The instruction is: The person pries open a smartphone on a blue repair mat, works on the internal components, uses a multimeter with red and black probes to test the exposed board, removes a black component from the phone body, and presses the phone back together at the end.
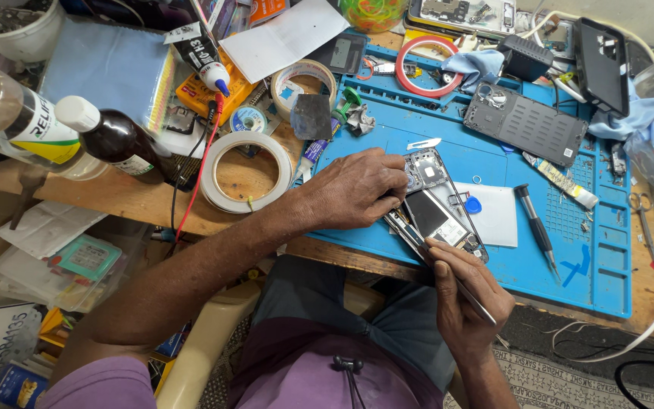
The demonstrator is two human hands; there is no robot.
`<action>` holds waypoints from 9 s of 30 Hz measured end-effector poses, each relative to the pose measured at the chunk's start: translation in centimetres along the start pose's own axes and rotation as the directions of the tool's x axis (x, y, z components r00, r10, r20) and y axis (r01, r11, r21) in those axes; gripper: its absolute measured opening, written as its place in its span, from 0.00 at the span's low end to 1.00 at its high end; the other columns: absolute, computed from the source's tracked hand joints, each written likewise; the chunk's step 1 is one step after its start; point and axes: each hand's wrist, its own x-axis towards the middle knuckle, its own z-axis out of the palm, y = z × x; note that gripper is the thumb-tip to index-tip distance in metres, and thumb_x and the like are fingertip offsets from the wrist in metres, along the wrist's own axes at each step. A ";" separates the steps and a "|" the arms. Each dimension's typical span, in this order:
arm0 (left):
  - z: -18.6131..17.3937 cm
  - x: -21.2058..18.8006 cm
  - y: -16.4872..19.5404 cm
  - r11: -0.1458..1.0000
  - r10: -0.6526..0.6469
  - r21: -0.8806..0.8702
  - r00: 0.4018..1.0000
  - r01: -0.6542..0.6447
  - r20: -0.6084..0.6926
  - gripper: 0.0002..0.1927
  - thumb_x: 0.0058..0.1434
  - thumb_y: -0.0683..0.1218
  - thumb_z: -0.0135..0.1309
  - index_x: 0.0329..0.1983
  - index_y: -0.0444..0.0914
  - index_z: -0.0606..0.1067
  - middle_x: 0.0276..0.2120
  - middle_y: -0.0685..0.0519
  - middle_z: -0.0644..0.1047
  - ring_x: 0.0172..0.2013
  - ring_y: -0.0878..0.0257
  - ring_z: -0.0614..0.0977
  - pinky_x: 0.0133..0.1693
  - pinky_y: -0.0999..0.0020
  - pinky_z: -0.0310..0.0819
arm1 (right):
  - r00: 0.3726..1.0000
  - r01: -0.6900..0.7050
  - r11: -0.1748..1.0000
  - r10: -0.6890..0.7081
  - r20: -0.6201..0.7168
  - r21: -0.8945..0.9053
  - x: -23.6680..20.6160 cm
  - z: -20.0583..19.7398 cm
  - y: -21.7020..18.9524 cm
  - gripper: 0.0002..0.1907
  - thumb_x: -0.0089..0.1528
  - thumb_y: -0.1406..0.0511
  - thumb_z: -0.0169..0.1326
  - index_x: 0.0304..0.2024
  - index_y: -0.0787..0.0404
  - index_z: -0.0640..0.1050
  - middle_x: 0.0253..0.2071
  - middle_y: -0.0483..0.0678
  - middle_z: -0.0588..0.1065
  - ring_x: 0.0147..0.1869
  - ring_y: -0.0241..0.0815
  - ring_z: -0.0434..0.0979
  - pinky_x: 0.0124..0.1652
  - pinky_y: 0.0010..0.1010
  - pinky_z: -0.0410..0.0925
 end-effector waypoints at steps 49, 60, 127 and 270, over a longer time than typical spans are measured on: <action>-0.6 0.5 0.2 0.996 -0.054 -0.074 0.997 0.058 0.061 0.04 0.58 0.42 0.57 0.32 0.37 0.80 0.35 0.51 0.78 0.41 0.53 0.80 0.46 0.55 0.75 | 0.997 0.073 0.997 -0.072 0.032 -0.033 -0.6 0.0 0.4 0.08 0.66 0.70 0.57 0.48 0.64 0.81 0.50 0.56 0.81 0.55 0.44 0.84 0.51 0.31 0.79; -0.5 0.5 0.4 0.997 -0.054 -0.045 0.998 0.056 0.041 0.04 0.58 0.43 0.57 0.31 0.38 0.79 0.34 0.51 0.77 0.40 0.52 0.80 0.46 0.54 0.75 | 0.998 0.030 1.000 -0.030 0.056 -0.006 0.0 -0.2 -0.2 0.08 0.67 0.71 0.56 0.49 0.65 0.81 0.50 0.57 0.81 0.55 0.45 0.84 0.53 0.31 0.78; 2.0 8.3 1.0 0.164 -0.480 -0.985 0.877 0.057 -0.029 0.11 0.72 0.44 0.50 0.51 0.32 0.75 0.39 0.50 0.81 0.33 0.64 0.83 0.36 0.66 0.83 | 0.893 -0.276 0.354 0.438 0.103 0.894 3.6 -8.8 3.0 0.38 0.62 0.51 0.57 0.62 0.76 0.68 0.55 0.63 0.76 0.62 0.57 0.76 0.63 0.45 0.65; 3.3 -2.9 5.9 0.678 -0.483 -0.675 0.869 0.291 -0.111 0.10 0.65 0.38 0.57 0.49 0.35 0.75 0.35 0.52 0.85 0.32 0.70 0.85 0.32 0.76 0.82 | 0.946 0.018 0.905 0.122 0.301 -0.424 5.6 -4.8 2.2 0.49 0.46 0.54 0.71 0.68 0.56 0.67 0.63 0.58 0.72 0.71 0.57 0.66 0.67 0.51 0.54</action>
